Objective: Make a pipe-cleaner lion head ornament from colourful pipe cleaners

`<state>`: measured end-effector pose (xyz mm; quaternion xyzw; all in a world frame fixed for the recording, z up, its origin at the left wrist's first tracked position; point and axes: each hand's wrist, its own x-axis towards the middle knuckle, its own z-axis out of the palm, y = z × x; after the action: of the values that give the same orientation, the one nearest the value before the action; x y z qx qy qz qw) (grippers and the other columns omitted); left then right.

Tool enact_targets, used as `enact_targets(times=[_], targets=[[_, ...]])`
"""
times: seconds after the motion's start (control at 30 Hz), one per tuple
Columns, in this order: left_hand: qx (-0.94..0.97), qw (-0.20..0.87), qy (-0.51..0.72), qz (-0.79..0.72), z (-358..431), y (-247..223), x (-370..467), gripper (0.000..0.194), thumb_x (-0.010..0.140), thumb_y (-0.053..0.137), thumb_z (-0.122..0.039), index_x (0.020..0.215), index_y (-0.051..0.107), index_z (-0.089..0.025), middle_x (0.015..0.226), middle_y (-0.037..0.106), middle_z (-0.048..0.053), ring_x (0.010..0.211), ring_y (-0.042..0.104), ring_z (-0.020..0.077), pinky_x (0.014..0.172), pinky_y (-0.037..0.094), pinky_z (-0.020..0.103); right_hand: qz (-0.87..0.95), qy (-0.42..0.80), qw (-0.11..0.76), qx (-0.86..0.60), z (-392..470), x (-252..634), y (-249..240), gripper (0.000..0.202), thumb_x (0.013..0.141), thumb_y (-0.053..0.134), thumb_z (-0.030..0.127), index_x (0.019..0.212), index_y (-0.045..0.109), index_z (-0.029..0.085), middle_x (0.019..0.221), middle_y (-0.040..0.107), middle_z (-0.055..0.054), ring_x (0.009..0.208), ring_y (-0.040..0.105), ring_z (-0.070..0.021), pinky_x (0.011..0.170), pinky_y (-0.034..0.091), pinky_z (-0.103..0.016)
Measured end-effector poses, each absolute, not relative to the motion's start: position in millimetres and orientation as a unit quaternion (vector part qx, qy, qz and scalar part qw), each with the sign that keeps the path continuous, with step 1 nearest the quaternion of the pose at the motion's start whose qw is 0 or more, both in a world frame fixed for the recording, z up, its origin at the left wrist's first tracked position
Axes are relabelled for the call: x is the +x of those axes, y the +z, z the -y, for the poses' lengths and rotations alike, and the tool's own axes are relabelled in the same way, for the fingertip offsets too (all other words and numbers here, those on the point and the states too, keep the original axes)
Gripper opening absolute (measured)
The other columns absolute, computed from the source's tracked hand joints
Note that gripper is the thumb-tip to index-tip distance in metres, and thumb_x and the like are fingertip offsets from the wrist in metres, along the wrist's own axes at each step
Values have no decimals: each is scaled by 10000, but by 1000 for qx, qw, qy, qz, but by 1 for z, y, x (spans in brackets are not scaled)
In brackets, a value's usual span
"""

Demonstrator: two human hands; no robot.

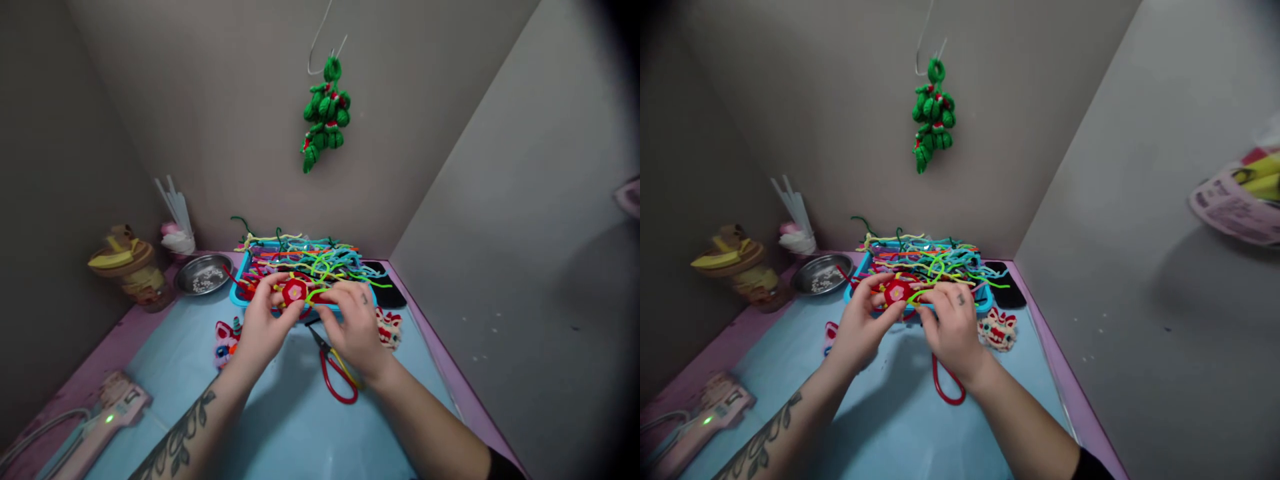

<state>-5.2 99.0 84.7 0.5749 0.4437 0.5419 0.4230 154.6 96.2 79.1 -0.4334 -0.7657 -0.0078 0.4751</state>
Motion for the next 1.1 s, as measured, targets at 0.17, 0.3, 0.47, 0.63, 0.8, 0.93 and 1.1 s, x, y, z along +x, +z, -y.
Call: enact_targets(times=[0.17, 0.3, 0.47, 0.63, 0.8, 0.93, 1.1], targets=[[528, 466, 563, -432, -98, 83, 0, 435, 726, 644, -268, 1108, 452, -189, 902, 661, 45, 833, 637, 167, 706, 498, 267, 735, 114, 508, -435, -93, 145, 76, 136, 835, 510, 178, 912, 618, 209, 889, 650, -54, 829, 603, -172, 738, 495, -307], [526, 465, 561, -439, -95, 82, 2, 435, 713, 656, -271, 1096, 467, -191, 857, 656, 31, 802, 637, 163, 689, 494, 259, 676, 253, 514, -464, -92, 140, 77, 100, 825, 521, 227, 844, 616, 202, 767, 653, -23, 567, 598, -124, 498, 490, -233], [530, 463, 557, -441, -95, 83, 2, 417, 716, 651, -276, 1080, 467, -184, 836, 651, 29, 756, 633, 152, 668, 485, 252, 615, 386, 512, -460, -92, 137, 77, 94, 807, 534, 273, 780, 573, 192, 650, 612, 10, 466, 583, -109, 420, 464, -206], [520, 473, 556, -443, -95, 85, 3, 375, 716, 656, -281, 1022, 457, -195, 674, 611, -31, 621, 586, 112, 599, 452, 216, 637, 339, 524, -453, -93, 138, 74, 91, 810, 511, 235, 754, 561, 184, 648, 579, 14, 516, 566, -105, 496, 465, -218], [490, 482, 568, -454, -93, 89, 6, 367, 684, 679, -301, 963, 467, -193, 589, 563, -63, 555, 546, 95, 550, 423, 193, 673, 248, 527, -456, -91, 137, 74, 115, 795, 506, 191, 705, 576, 182, 642, 567, 10, 555, 515, -103, 514, 415, -214], [500, 473, 565, -456, -91, 90, 6, 350, 687, 675, -297, 951, 471, -192, 667, 608, -38, 628, 583, 109, 603, 441, 208, 681, 224, 533, -448, -92, 137, 74, 136, 794, 502, 180, 697, 596, 182, 656, 592, 3, 583, 519, -111, 541, 408, -225], [524, 474, 544, -453, -91, 91, 5, 325, 721, 649, -292, 973, 471, -190, 703, 624, -21, 675, 606, 125, 639, 457, 230, 683, 210, 539, -446, -93, 139, 74, 129, 792, 521, 169, 711, 619, 191, 675, 618, 0, 596, 540, -119, 563, 427, -237]])
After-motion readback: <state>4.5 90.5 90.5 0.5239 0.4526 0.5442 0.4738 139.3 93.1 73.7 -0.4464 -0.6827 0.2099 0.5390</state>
